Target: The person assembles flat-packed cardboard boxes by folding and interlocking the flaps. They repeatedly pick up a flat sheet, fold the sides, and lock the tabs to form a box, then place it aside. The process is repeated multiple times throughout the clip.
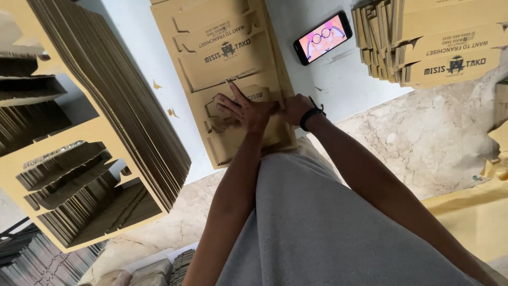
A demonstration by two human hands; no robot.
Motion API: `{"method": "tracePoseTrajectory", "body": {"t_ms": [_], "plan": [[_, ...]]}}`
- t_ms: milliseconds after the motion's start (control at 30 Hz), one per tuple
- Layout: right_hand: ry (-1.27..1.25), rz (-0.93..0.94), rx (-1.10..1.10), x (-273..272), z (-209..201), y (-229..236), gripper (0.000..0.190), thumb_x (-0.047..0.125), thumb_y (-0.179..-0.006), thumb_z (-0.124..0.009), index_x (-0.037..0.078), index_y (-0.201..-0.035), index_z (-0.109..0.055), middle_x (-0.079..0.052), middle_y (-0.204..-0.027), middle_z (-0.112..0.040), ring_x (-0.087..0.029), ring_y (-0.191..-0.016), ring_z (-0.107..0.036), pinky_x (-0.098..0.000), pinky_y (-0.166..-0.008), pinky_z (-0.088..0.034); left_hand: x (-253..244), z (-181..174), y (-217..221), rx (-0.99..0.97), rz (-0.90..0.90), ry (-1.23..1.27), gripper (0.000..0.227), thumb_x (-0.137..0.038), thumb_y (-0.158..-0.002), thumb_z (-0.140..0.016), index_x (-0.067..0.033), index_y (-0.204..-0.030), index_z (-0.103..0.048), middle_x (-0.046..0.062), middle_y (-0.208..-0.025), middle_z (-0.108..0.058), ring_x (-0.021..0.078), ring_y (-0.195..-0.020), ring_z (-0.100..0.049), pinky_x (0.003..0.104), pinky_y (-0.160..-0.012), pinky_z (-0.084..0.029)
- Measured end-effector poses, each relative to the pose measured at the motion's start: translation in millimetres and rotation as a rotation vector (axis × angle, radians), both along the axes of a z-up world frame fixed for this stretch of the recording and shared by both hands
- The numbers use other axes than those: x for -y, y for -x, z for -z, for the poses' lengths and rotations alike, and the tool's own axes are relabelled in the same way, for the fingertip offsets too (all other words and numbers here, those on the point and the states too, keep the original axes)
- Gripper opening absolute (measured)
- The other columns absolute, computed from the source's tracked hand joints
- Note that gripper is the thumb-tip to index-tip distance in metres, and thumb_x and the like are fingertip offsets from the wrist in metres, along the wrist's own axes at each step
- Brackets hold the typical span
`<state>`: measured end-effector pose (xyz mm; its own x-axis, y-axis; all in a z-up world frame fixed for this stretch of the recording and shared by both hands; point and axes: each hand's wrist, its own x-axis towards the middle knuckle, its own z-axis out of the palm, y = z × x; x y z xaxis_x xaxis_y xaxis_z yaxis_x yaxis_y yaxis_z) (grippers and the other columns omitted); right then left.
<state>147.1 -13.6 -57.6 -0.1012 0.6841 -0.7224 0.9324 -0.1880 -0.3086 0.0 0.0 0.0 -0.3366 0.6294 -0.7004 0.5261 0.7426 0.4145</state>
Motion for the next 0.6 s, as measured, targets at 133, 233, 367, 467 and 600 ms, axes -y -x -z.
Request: {"method": "tracePoseTrajectory", "body": {"t_ms": [133,233,367,467,600], "plan": [[-0.026,0.013,-0.013,6,15,4,0.057,0.051,-0.094,-0.049,0.007,-0.062,-0.068,-0.015,-0.058,-0.064,-0.033,-0.061,-0.07,-0.0433,-0.057,-0.057,-1,10,-1,-0.067,0.033,0.066,0.135,-0.054,-0.077,-0.088,-0.0344,-0.163,0.015,0.017,-0.168,0.027,0.0396,-0.152,0.031,0.082,-0.109,0.003],[-0.073,0.036,-0.004,9,30,6,0.055,0.046,-0.094,-0.05,0.007,-0.059,-0.066,-0.013,-0.053,-0.06,-0.028,-0.054,-0.066,-0.0416,-0.05,-0.055,-1,14,-1,-0.052,0.018,0.063,0.135,-0.058,-0.076,-0.086,-0.0364,-0.163,0.016,0.015,-0.168,0.028,0.0385,-0.152,0.032,0.081,-0.11,0.005],[-0.024,0.063,-0.017,3,32,6,0.047,0.038,-0.095,-0.051,0.007,-0.063,-0.068,-0.012,-0.056,-0.063,-0.028,-0.054,-0.066,-0.0397,-0.05,-0.056,1,26,-3,-0.094,0.023,0.03,0.128,-0.058,-0.082,-0.082,-0.0356,-0.163,0.015,0.015,-0.169,0.025,0.0395,-0.153,0.028,0.081,-0.11,0.009],[0.051,0.227,-0.046,12,31,10,0.044,0.038,-0.091,-0.052,0.006,-0.065,-0.067,-0.013,-0.059,-0.062,-0.029,-0.059,-0.067,-0.0421,-0.05,-0.054,4,29,-3,-0.114,0.015,0.009,0.126,-0.06,-0.083,-0.08,-0.0356,-0.163,0.014,0.015,-0.17,0.023,0.0395,-0.154,0.026,0.08,-0.11,0.013],[0.012,0.229,0.021,18,32,18,0.046,0.041,-0.091,-0.05,0.002,-0.077,-0.07,-0.02,-0.069,-0.065,-0.039,-0.073,-0.072,-0.0479,-0.058,-0.057,-1,27,-3,-0.121,0.02,0.034,0.133,-0.058,-0.079,-0.084,-0.0353,-0.163,0.017,0.016,-0.17,0.022,0.0398,-0.154,0.027,0.081,-0.109,0.012]]}}
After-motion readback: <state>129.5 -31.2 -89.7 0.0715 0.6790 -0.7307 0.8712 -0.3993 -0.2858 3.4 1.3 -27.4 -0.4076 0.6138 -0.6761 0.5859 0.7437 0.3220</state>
